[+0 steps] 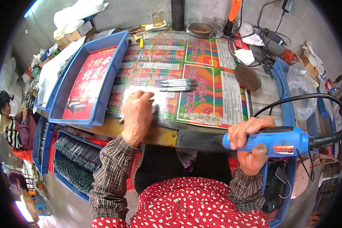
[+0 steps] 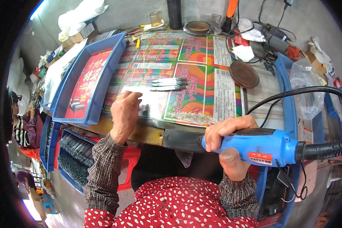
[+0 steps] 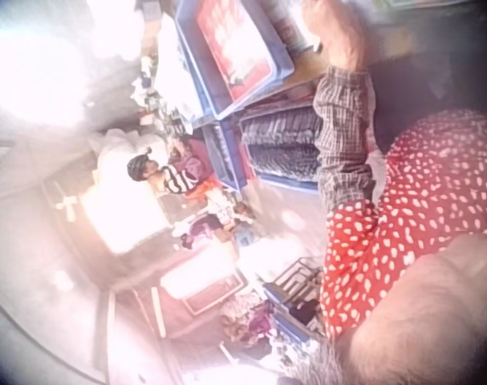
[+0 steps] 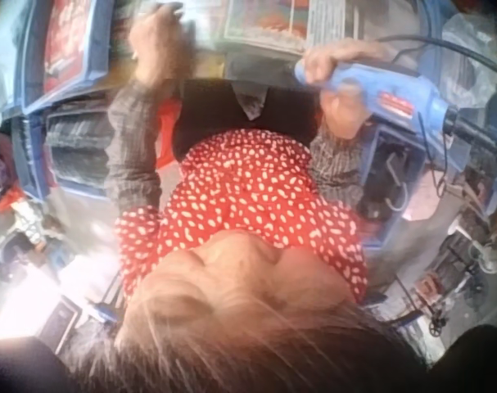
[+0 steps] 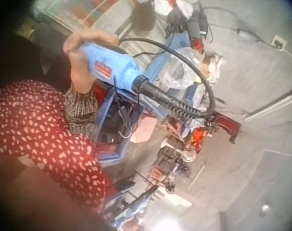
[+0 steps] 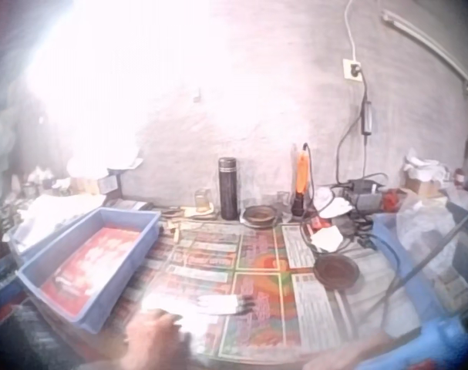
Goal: The person attaches screws to small black industrial components using an electric screwdriver at a workbench.
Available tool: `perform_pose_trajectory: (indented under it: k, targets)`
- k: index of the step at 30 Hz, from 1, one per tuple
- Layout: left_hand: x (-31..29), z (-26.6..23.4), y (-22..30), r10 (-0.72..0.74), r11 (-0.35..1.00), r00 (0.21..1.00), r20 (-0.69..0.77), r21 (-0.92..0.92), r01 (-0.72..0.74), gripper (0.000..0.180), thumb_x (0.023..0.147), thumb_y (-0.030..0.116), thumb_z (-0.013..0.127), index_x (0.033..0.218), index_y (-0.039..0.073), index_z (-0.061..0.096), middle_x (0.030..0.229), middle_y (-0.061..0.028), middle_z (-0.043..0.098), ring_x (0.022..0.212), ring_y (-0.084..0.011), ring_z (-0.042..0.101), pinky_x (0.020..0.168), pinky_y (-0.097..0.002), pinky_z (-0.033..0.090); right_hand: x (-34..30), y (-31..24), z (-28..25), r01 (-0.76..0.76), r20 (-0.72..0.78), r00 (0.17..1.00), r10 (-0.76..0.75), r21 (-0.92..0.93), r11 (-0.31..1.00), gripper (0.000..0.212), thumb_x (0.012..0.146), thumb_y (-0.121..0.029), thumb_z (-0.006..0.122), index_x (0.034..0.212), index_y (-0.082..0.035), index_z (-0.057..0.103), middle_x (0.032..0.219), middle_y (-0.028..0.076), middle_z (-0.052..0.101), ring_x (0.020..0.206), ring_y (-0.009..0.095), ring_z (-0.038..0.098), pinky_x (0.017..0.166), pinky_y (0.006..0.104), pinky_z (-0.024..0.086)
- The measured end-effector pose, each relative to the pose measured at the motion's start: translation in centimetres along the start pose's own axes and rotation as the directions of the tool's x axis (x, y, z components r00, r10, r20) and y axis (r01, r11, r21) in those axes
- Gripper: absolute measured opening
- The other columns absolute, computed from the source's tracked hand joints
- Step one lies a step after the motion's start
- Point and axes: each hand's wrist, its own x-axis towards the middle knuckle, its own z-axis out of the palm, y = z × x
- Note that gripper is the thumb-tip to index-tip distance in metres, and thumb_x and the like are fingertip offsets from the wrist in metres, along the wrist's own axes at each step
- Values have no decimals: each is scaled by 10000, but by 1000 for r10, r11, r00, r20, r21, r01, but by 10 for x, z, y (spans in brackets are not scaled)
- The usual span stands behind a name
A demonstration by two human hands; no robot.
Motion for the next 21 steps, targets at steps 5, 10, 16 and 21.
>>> perform_pose_trajectory:
  k: [5,10,16,21]
  targets:
    - [25,27,21,140,987,987,84,-89,-132,133,731,81,631,863,76,650,828,-95,615,783,-298,595,682,-379,471,0,-1,-3,-6,15,1000,6,21,1000,455,714,-270,777,929,-29,456,666,72,521,564,169,512,530,320,425]
    - [38,53,27,190,982,970,148,-23,-189,104,758,110,604,850,75,639,811,-91,595,753,-300,583,653,-394,464,-1,-1,-8,-15,-5,1000,15,28,999,451,708,-254,782,928,-31,457,666,70,522,568,169,513,534,320,427]
    - [39,58,35,217,976,953,210,-25,-216,109,766,145,625,855,82,627,784,-82,571,731,-300,578,604,-401,455,-1,-1,-14,-12,-31,999,12,15,1000,458,715,-268,776,929,-31,448,666,69,518,574,171,516,533,318,425]
    - [38,49,49,225,973,942,249,-104,-205,148,752,179,653,862,84,625,768,-94,567,714,-304,587,591,-404,455,3,0,-14,-19,-48,999,20,25,1000,464,727,-279,764,937,-29,434,666,70,510,572,173,511,533,318,425]
